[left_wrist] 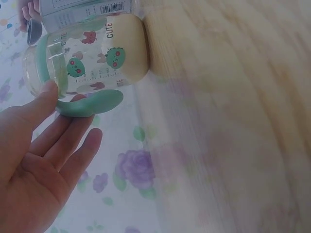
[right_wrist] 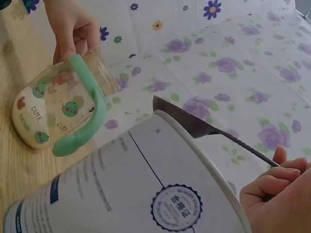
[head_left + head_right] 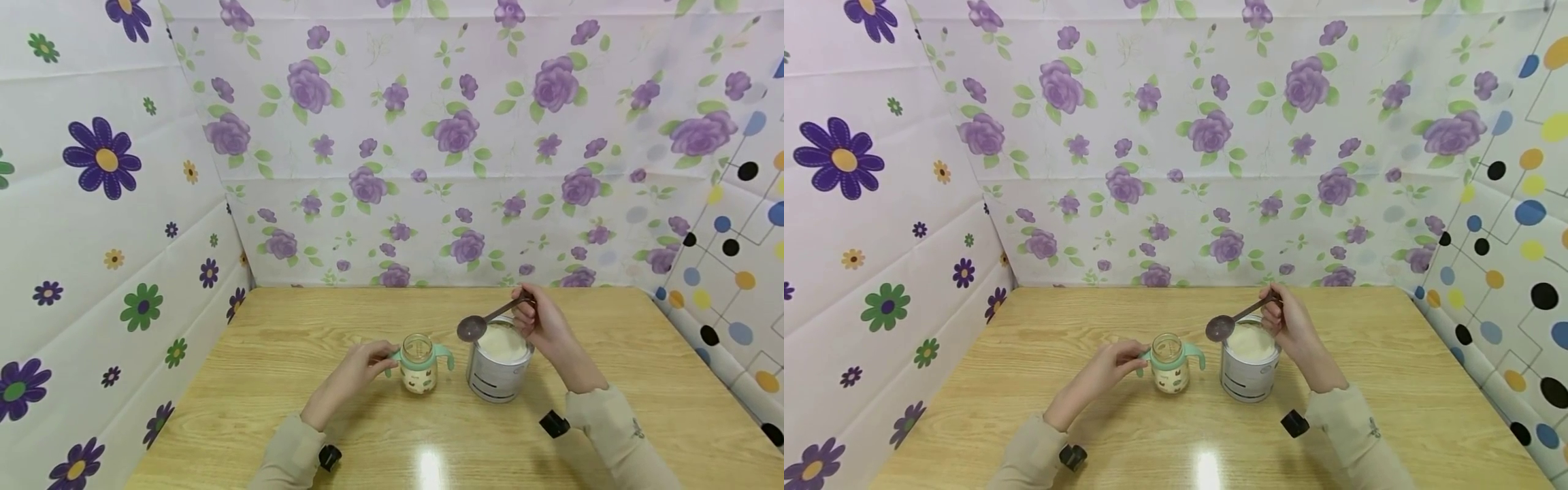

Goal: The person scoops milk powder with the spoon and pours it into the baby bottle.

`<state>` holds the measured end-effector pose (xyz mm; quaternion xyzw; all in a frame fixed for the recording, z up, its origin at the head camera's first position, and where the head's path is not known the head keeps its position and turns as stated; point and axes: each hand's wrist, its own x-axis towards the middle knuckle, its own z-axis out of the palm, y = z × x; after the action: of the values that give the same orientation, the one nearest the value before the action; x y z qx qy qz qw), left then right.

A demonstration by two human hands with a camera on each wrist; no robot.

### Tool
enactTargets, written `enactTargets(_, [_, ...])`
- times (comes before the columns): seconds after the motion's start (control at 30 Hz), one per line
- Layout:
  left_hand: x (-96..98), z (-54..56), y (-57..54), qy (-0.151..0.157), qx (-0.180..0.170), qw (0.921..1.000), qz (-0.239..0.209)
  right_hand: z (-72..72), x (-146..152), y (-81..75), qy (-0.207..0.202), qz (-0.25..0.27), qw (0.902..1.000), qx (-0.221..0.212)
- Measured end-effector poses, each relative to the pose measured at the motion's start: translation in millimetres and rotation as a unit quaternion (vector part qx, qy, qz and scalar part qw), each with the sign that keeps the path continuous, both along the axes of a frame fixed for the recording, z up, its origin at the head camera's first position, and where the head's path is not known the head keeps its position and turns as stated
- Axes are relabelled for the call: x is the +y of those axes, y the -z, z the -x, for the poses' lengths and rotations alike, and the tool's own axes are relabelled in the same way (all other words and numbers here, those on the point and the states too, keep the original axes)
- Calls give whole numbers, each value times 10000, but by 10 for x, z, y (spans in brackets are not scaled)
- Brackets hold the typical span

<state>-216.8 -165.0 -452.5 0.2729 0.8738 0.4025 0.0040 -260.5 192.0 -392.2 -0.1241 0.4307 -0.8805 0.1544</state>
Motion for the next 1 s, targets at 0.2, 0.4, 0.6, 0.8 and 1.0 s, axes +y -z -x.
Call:
enactTargets(0.2, [-6,12,0,-15,-159,9998,-150,-1,105,-36,551,-230,9981,121])
enactTargets(0.4, [-11,10,9,-19,-207,9997,-121,27,224,35,1147,-510,9917,268])
enactTargets(0.6, [-7,14,16,-10,-199,9997,-141,36,289,98,1454,-863,9853,260])
enactTargets(0.8, [6,12,4,-27,-205,9997,-92,26,325,156,1421,-1229,9818,276])
enactTargets(1.0, [14,8,1,-35,-211,9997,-105,31,356,227,1293,-1446,9809,129])
